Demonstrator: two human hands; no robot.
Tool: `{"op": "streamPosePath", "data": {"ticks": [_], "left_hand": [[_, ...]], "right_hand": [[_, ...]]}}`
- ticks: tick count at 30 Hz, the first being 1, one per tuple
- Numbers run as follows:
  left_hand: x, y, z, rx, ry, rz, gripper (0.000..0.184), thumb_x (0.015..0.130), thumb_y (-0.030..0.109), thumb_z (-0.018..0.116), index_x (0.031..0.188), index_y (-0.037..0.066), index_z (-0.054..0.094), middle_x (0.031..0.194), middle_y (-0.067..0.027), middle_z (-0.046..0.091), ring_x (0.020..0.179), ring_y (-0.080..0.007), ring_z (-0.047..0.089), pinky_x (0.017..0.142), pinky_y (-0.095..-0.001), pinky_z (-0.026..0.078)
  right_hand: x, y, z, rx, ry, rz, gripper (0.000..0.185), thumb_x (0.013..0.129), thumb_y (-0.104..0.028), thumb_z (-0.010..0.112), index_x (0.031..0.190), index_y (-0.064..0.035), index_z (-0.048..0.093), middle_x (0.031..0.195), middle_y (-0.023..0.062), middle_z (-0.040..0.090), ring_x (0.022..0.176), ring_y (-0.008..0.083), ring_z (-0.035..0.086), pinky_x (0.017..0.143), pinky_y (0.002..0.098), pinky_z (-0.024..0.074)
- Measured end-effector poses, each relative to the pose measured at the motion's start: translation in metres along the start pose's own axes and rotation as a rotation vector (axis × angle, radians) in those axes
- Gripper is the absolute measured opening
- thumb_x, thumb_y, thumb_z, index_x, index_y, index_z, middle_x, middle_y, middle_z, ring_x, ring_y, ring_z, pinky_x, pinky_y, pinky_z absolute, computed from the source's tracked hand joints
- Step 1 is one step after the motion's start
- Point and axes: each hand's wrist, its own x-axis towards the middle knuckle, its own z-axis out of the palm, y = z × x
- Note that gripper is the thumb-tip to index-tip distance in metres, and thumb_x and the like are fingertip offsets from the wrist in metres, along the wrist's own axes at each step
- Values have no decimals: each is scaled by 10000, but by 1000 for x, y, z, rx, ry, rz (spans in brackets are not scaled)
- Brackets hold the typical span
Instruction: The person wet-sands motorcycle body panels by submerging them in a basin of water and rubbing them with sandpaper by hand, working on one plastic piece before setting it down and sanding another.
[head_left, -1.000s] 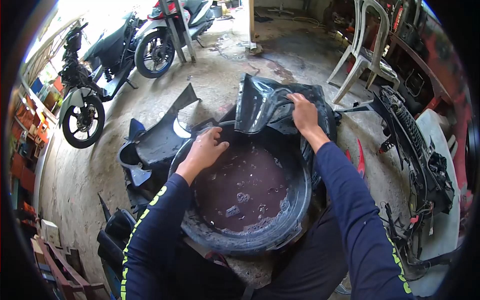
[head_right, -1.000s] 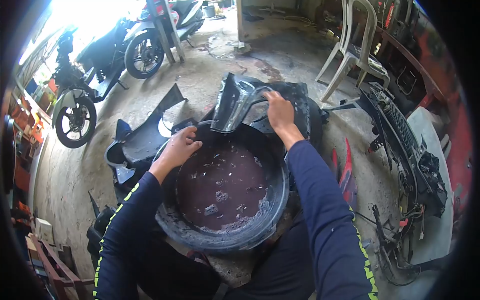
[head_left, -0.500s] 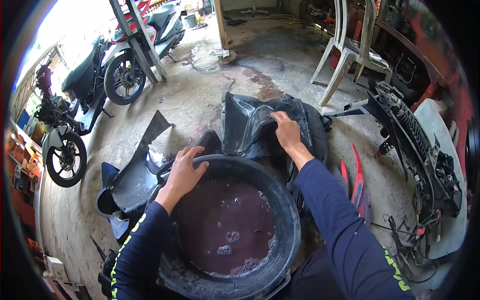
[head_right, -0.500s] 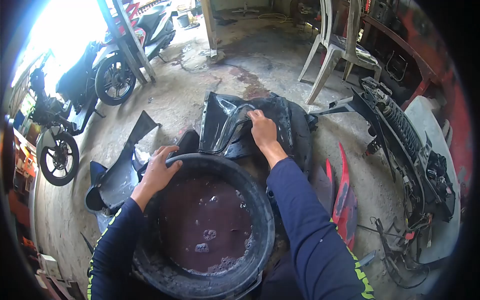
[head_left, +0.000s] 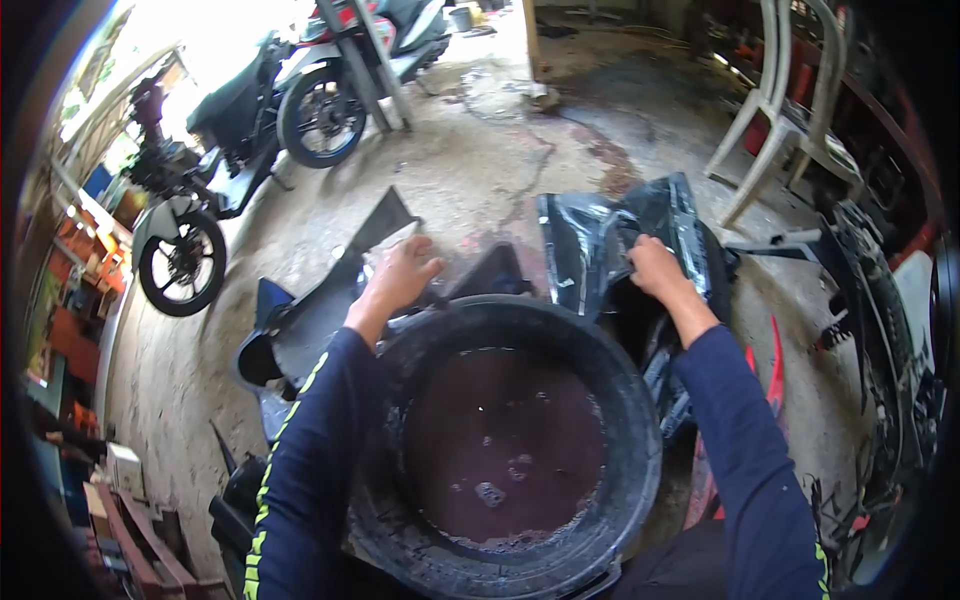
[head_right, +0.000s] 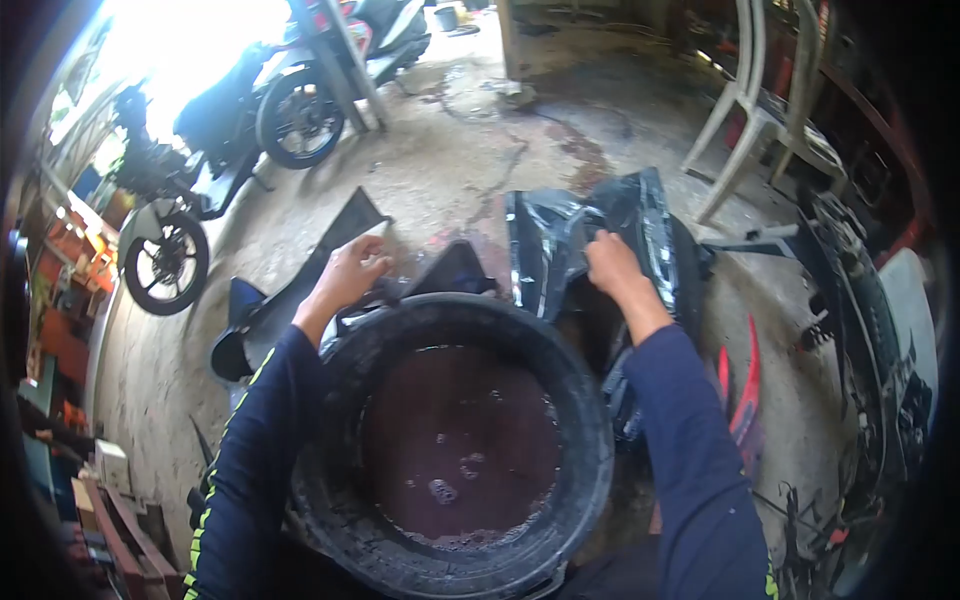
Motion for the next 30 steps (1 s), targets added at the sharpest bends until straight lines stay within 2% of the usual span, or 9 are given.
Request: {"op": "streamPosePath", "data": {"ticks": [10,12,17,20,24,25,26,28,30], "left_hand": [[-58,-120,-31,111,-241,-259,434,839,273,702,1225,83,644,1120,-180,688,1069,-327,651,926,-386,503],[-85,-123,-36,237,-332,-329,551,756,312,789,1254,137,633,1322,-170,586,1193,-366,573,1015,-434,457],[-133,-123,-63,648,-280,-843,1128,643,484,862,1528,111,269,1576,-190,251,1295,-491,453,1085,-539,376],[-146,-165,-76,255,-88,-1076,1365,599,528,883,1543,14,42,1573,-258,198,1325,-481,424,1089,-498,389],[-151,-191,-87,42,20,-1128,1368,644,438,889,1519,-44,-46,1389,-292,488,1239,-362,557,1043,-390,449],[-152,-195,-84,88,56,-1158,1153,673,390,881,1494,-70,215,1268,-252,606,1193,-311,600,1011,-383,474],[-153,-194,-90,80,58,-1164,1153,673,390,881,1494,-70,215,1268,-252,606,1193,-311,600,1011,-383,474],[-155,-195,-100,-10,-46,-1116,838,684,361,876,1310,-75,531,1263,-225,619,1184,-313,606,994,-389,483],[-152,-206,-95,2,-21,-1126,696,691,347,872,1188,-64,612,1241,-216,635,1177,-313,611,988,-387,487]], "right_hand": [[42,-155,-74,252,68,-229,197,786,-161,674,940,-38,677,952,189,668,960,369,626,849,457,494],[40,-209,-88,252,66,-305,192,807,-164,667,947,-32,665,979,180,671,969,365,627,865,460,492],[77,-260,-45,184,21,-307,199,794,-136,655,970,-45,666,976,185,679,996,366,635,865,474,495],[102,-270,-20,119,-133,-230,226,736,-131,664,942,-42,693,988,201,687,984,370,650,832,473,511],[134,-277,10,123,-413,-257,329,679,-114,679,1002,-90,741,994,184,713,952,339,684,810,425,532],[140,-275,14,134,-563,-255,339,679,-111,685,1013,-100,743,981,178,717,939,330,688,804,414,533],[145,-273,15,143,-709,-252,350,678,-108,690,1023,-110,745,968,173,721,925,320,693,799,404,534],[144,-265,50,118,-635,-208,364,702,-62,669,1050,-129,749,969,163,727,929,297,697,798,395,534],[139,-268,48,193,-606,-223,365,725,-17,640,1062,-109,746,979,170,726,945,297,698,805,403,535]]}}
